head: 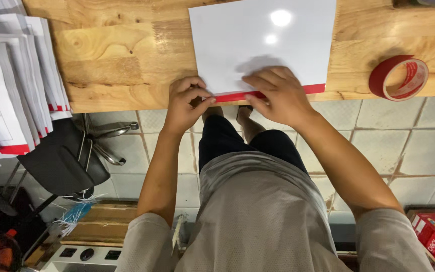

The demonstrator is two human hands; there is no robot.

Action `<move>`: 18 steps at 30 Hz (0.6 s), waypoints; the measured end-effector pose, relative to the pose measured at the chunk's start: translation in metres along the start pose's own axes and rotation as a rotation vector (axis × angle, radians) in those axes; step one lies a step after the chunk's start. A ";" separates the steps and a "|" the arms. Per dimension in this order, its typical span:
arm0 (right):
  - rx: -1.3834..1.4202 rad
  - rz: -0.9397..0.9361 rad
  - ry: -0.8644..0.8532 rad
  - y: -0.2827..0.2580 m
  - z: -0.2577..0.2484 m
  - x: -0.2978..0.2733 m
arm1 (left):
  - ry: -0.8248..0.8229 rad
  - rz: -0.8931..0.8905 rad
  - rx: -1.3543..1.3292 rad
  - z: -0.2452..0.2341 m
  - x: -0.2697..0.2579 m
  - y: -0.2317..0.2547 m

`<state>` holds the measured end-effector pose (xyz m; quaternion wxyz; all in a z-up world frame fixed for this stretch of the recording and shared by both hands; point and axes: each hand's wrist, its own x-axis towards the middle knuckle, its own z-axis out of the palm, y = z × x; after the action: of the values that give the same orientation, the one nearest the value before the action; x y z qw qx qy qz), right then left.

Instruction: The person repeatedly applies a strip of red tape to the bottom edge of a white paper sheet on a wooden table. They smooth the tape, fold the paper over the tape, and place the finished sheet aside before repeating the process with another sheet.

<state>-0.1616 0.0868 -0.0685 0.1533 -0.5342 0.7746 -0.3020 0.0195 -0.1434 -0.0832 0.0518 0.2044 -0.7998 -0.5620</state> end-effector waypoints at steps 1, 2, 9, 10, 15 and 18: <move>0.014 -0.038 -0.027 -0.003 0.008 0.015 | 0.038 0.070 0.067 0.001 0.000 -0.004; 0.028 -0.077 -0.054 -0.004 0.014 0.027 | 0.075 0.140 0.136 0.002 0.001 -0.007; -0.041 -0.087 -0.101 -0.006 0.031 0.050 | 0.215 0.220 0.165 0.009 -0.007 -0.024; -0.067 -0.088 -0.113 -0.006 0.033 0.047 | 0.230 0.218 0.191 0.011 -0.010 -0.026; -0.151 -0.110 -0.084 0.001 0.042 0.042 | 0.517 0.002 0.458 0.039 -0.027 -0.023; -0.207 -0.175 -0.011 0.004 0.042 0.041 | 0.527 -0.258 0.626 0.061 -0.033 -0.020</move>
<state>-0.1571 0.0372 -0.0996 0.0747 -0.6143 0.7511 -0.2298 0.0362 -0.0832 -0.1191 0.1193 0.4452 -0.8591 -0.2224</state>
